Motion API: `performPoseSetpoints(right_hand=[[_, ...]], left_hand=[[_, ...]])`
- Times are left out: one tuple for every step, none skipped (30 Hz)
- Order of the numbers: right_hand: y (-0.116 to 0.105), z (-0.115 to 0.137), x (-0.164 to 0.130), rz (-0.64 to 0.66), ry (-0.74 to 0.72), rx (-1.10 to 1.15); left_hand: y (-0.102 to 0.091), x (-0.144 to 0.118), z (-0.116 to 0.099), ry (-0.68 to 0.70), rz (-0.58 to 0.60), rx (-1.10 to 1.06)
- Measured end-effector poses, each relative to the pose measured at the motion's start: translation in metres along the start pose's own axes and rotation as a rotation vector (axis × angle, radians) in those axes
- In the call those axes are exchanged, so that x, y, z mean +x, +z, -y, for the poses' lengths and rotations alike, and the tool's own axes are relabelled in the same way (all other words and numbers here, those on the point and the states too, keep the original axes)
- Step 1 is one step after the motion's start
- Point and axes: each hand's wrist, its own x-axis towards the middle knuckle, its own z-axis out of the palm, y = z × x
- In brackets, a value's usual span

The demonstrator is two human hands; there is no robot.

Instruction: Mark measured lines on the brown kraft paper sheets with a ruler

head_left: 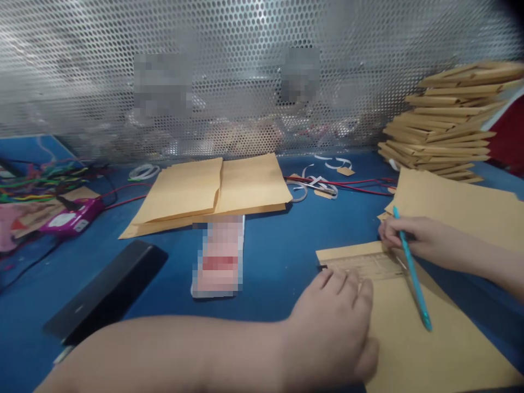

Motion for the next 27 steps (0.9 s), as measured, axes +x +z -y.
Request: performPoseSetpoints(right_hand=[[-0.001,0.0,-0.001,0.065,-0.015,0.019],[-0.001,-0.001,-0.001,0.148,-0.032,0.047],[-0.001,-0.002,-0.001,0.176,-0.029,0.066],[-0.001,-0.003,-0.001,0.168,-0.012,0.073],[-0.001,-0.004,-0.001,0.163,0.001,0.078],[-0.001,-0.005,-0.001,0.148,0.012,0.074],[0.0,-0.006,0.0,0.112,0.025,0.062],[0.0,-0.005,0.0,0.062,0.034,0.046],[-0.001,-0.003,0.001,-0.004,0.039,0.036],[-0.001,0.001,0.002,-0.074,0.045,0.037],[-0.002,0.007,0.003,-0.138,0.054,0.055],[-0.002,0.014,0.005,-0.179,0.068,0.1],[-0.001,0.022,0.008,-0.192,0.108,0.153],[0.002,0.03,0.011,-0.181,0.149,0.233],[0.006,0.038,0.014,-0.135,0.149,0.356],[0.011,0.046,0.018,-0.09,0.127,0.537],[0.018,0.053,0.022,-0.015,0.143,0.731],[0.026,0.059,0.026,0.054,0.173,0.889],[0.034,0.064,0.029,0.09,0.207,1.014],[0.042,0.068,0.031,0.106,0.246,1.107],[0.049,0.072,0.032,0.13,0.316,1.171],[0.055,0.074,0.032,0.141,0.37,1.197],[0.06,0.075,0.031,0.148,0.386,1.202],[0.064,0.075,0.03,0.142,0.387,1.204],[0.066,0.074,0.029,0.131,0.37,1.202],[0.068,0.073,0.027,0.117,0.344,1.199],[0.069,0.072,0.026,0.104,0.329,1.198]], left_hand=[[0.005,-0.004,-0.002,-0.011,0.009,-0.012],[0.008,-0.006,-0.003,-0.017,0.021,-0.021],[0.011,-0.008,-0.004,-0.018,0.033,-0.027],[0.014,-0.01,-0.004,-0.019,0.044,-0.031],[0.016,-0.01,-0.004,-0.02,0.053,-0.032],[0.018,-0.01,-0.004,-0.025,0.061,-0.032],[0.019,-0.009,-0.004,-0.032,0.071,-0.031],[0.021,-0.009,-0.003,-0.039,0.08,-0.029],[0.022,-0.008,-0.003,-0.046,0.088,-0.027],[0.023,-0.007,-0.002,-0.05,0.093,-0.024],[0.025,-0.007,-0.001,-0.05,0.092,-0.021],[0.026,-0.007,0.001,-0.051,0.084,-0.015],[0.027,-0.007,0.002,-0.048,0.071,-0.007],[0.027,-0.007,0.004,-0.048,0.054,0.001],[0.027,-0.007,0.005,-0.046,0.036,0.01],[0.028,-0.007,0.006,-0.045,0.019,0.018],[0.028,-0.007,0.008,-0.04,0.007,0.025],[0.028,-0.007,0.009,-0.035,-0.001,0.035],[0.029,-0.006,0.011,-0.031,-0.005,0.048],[0.029,-0.006,0.012,-0.028,-0.007,0.065],[0.031,-0.005,0.013,-0.027,-0.01,0.085],[0.032,-0.004,0.014,-0.022,-0.018,0.106],[0.034,-0.004,0.015,-0.013,-0.033,0.127],[0.036,-0.003,0.016,0.001,-0.056,0.146],[0.038,-0.003,0.017,0.022,-0.088,0.162],[0.04,-0.002,0.017,0.046,-0.125,0.177],[0.043,-0.002,0.017,0.077,-0.158,0.188]])
